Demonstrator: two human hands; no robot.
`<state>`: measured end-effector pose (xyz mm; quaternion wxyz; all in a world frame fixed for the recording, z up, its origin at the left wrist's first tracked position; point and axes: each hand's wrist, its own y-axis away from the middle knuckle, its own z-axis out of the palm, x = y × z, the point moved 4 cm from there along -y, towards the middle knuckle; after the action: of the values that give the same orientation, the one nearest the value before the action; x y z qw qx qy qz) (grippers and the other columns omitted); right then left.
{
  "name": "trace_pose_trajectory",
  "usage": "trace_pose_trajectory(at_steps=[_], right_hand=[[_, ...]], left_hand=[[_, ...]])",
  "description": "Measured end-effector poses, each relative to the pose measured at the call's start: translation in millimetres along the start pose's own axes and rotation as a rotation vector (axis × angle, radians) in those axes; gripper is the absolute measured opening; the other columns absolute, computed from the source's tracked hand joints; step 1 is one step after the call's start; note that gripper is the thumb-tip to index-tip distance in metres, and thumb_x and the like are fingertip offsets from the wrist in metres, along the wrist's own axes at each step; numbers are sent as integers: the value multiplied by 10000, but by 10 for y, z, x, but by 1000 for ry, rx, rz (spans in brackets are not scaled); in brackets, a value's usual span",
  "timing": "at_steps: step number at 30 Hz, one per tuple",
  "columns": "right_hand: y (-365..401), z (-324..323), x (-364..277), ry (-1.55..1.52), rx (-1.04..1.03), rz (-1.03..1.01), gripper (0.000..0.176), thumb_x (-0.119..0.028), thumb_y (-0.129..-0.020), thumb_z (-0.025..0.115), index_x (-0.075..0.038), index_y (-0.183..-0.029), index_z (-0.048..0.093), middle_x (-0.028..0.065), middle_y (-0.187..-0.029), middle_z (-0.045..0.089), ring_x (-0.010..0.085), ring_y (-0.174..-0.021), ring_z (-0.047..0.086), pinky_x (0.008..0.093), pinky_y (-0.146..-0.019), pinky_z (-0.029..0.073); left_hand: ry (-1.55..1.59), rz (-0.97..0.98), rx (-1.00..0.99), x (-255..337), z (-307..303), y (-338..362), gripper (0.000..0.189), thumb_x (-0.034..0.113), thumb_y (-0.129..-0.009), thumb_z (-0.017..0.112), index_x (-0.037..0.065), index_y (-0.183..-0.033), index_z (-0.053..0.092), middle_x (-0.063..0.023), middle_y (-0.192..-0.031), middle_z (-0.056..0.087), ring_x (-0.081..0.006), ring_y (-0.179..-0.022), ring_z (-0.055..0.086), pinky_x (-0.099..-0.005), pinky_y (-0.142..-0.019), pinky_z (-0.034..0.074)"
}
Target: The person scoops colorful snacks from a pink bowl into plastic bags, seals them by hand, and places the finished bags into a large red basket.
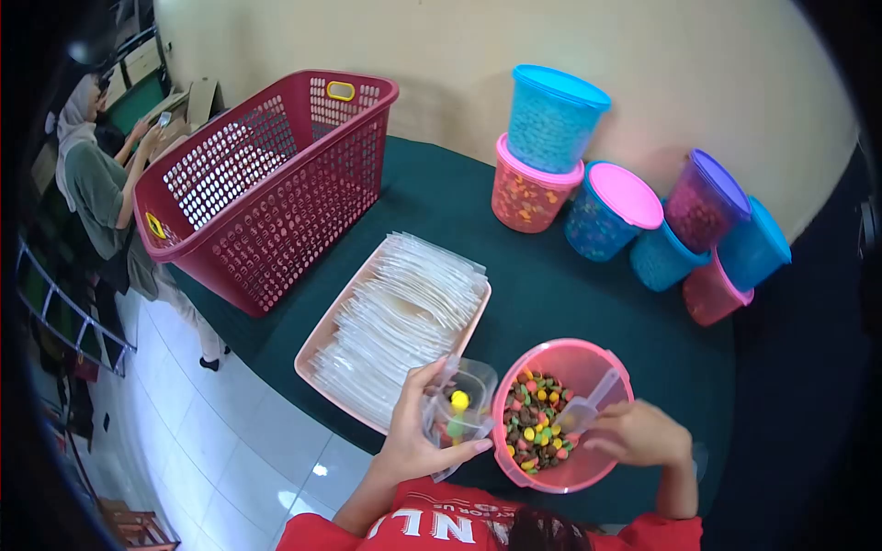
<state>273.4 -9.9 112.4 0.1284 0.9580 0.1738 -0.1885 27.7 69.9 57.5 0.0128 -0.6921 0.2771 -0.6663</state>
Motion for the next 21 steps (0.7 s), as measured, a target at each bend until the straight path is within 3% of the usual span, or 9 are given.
trace_pose_trajectory(at_steps=[2, 5, 7, 9, 11, 12, 15, 17, 21], right_hand=[[88, 191, -218, -104, 72, 115, 338, -357, -792, 546, -68, -958, 599, 147, -891, 584, 313, -729, 577, 375, -644, 472], [114, 443, -445, -493, 454, 26, 414, -283, -789, 579, -24, -1105, 507, 153, -988, 555, 272, -872, 568, 342, -759, 444], [22, 538, -612, -715, 579, 80, 428, -233, -785, 594, 6, -1122, 483, 164, -990, 550, 238, -886, 559, 333, -776, 437], [-63, 638, -633, -669, 707, 64, 367, -201, -807, 575, 22, -1088, 497, 134, -952, 567, 172, -842, 559, 293, -736, 447], [-81, 768, -525, -1121, 732, 201, 295, -171, -834, 538, 37, -1043, 514, 90, -908, 585, 126, -790, 556, 251, -678, 451], [-61, 730, -478, -929, 878, 103, 231, -140, -855, 502, 34, -1004, 533, 53, -874, 594, 91, -767, 548, 226, -645, 451], [26, 677, -463, -1154, 795, 43, 184, -103, -874, 452, 25, -972, 540, 75, -932, 575, 101, -857, 537, 243, -758, 434], [45, 676, -461, -1113, 799, -35, 172, -90, -875, 445, 23, -959, 544, 71, -921, 577, 103, -851, 543, 246, -755, 437], [74, 764, -489, -1204, 724, -76, 282, -154, -879, 435, 21, -1099, 451, 99, -1035, 525, 156, -968, 505, 293, -847, 392]], left_hand=[[-71, 49, -52, 138, 143, 3, 901, 206, -524, 804, -17, -1229, 289, -141, -1124, 391, -226, -1048, 430, -325, -887, 337], [-226, 96, -80, 168, 337, 38, 879, 202, -536, 797, -17, -1223, 294, -151, -1114, 398, -235, -1028, 442, -330, -864, 351], [-300, 118, -106, 213, 467, 72, 871, 188, -540, 794, -17, -1221, 291, -157, -1119, 392, -241, -1024, 444, -324, -850, 362], [-294, 180, -116, 250, 560, 106, 885, 239, -538, 791, -28, -1222, 297, -180, -1085, 408, -304, -999, 441, -390, -863, 357], [-321, 223, -136, 315, 590, 144, 869, 243, -560, 787, -30, -1222, 294, -175, -1085, 412, -284, -1030, 433, -383, -863, 368], [-179, 149, -154, 309, 568, 155, 864, 240, -572, 783, -31, -1228, 289, -174, -1099, 409, -267, -1028, 443, -369, -860, 378], [89, -6, -200, 237, 570, 188, 798, 198, -651, 737, -43, -1247, 263, -159, -1115, 423, -206, -1004, 474, -319, -845, 404], [366, -169, -242, 220, 623, 189, 680, 113, -708, 672, -19, -1255, 291, -117, -1125, 460, -170, -1027, 472, -293, -855, 387], [374, -284, -317, 211, 732, 312, 454, 178, -790, 593, -23, -1162, 429, -91, -1015, 550, -171, -958, 516, -293, -842, 398]])
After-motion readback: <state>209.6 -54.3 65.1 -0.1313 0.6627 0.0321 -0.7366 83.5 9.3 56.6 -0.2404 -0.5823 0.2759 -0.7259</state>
